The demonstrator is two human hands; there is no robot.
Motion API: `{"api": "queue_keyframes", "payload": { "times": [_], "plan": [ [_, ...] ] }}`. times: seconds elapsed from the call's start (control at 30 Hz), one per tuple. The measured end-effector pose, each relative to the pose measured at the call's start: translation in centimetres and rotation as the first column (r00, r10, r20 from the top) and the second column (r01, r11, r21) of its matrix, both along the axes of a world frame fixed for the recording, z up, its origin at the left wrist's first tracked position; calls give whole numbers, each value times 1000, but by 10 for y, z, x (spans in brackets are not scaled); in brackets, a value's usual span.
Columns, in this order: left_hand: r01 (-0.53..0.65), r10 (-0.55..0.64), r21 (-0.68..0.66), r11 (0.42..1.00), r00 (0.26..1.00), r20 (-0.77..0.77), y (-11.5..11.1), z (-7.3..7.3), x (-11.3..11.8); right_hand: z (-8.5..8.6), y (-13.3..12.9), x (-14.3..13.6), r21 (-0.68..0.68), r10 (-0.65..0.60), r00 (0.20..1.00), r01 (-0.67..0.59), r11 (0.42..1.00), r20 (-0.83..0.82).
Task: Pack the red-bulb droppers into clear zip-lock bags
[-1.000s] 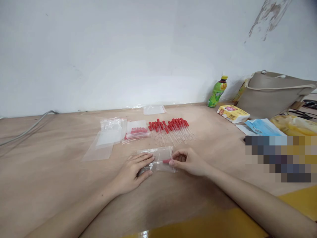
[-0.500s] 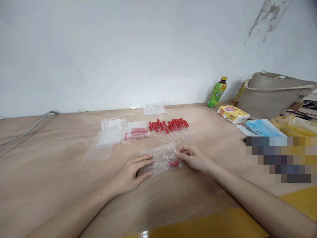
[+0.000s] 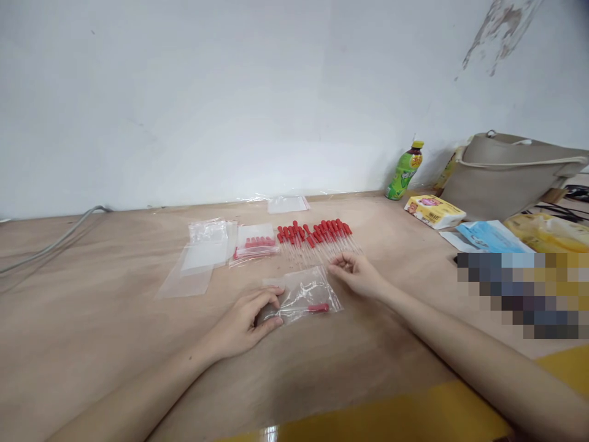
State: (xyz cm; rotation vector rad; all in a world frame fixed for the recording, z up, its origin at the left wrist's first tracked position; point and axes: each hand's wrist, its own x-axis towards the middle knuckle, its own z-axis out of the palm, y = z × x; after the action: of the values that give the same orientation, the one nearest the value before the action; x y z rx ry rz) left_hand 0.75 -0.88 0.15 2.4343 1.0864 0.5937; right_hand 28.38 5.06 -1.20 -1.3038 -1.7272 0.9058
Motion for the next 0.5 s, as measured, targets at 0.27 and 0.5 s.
{"api": "queue_keyframes", "payload": {
  "times": [0.27,0.5],
  "plan": [
    [54,-54,37,998,998,-20,2,-3,-1,28,74,-32,308,-283,810,134,942,514],
    [71,-68,42,997,996,-66,3,-7,-3,28,109,-73,152,-383,721,367,918,578]
  ]
}}
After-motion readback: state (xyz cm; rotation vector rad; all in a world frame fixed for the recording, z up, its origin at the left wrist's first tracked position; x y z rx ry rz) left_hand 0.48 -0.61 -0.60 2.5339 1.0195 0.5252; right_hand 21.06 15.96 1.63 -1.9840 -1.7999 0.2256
